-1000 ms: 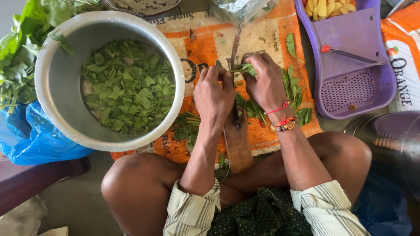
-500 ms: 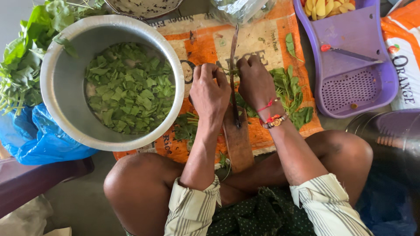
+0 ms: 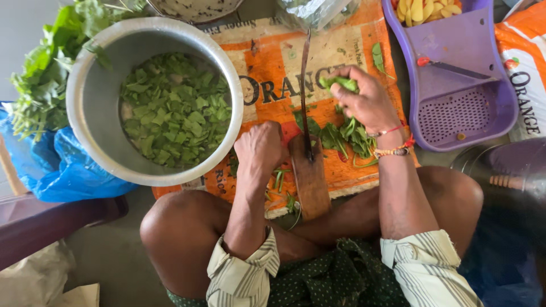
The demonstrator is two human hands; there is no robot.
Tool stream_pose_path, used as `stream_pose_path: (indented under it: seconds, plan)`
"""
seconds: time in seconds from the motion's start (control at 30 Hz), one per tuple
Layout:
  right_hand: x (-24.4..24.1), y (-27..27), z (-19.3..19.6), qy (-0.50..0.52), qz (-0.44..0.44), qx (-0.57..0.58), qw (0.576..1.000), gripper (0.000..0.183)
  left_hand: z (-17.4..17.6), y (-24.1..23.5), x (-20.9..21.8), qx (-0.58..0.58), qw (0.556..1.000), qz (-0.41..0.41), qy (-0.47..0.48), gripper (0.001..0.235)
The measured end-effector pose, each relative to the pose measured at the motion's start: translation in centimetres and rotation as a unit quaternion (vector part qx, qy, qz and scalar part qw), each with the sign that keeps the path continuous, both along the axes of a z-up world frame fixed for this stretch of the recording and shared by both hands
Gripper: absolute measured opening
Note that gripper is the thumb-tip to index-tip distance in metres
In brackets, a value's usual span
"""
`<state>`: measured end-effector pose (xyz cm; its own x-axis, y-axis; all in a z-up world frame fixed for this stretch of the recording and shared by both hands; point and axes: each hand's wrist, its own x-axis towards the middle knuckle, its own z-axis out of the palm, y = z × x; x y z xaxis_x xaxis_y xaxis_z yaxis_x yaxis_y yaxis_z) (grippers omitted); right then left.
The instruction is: The person sits on the floor and uses a traditional blade tool to cut green leafy vegetables. They repeatedly place leaves on the blade, press down to slice them, and drop the cut pieces into a nearby metal bowl. Another person occasionally reaches into the bowl to mix the contents.
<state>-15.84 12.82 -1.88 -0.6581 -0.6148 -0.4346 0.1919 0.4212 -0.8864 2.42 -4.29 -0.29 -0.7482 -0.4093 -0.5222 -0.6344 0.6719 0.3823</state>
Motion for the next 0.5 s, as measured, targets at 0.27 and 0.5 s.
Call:
stream_pose_path:
  seconds: [0.27,0.5]
  plan:
    - [1.9,-1.3,0.7,0.16,0.226,-0.112,0.954,0.029,0.5,1.9,-2.8,0.356,0.846,0.181,0.353,0.055]
    - [2.0,-1.5,-0.1,0.191,0.21,-0.083,0.955,0.044,-1.9,2.2,-3.9,0.377,0.783,0.338,0.361,0.022]
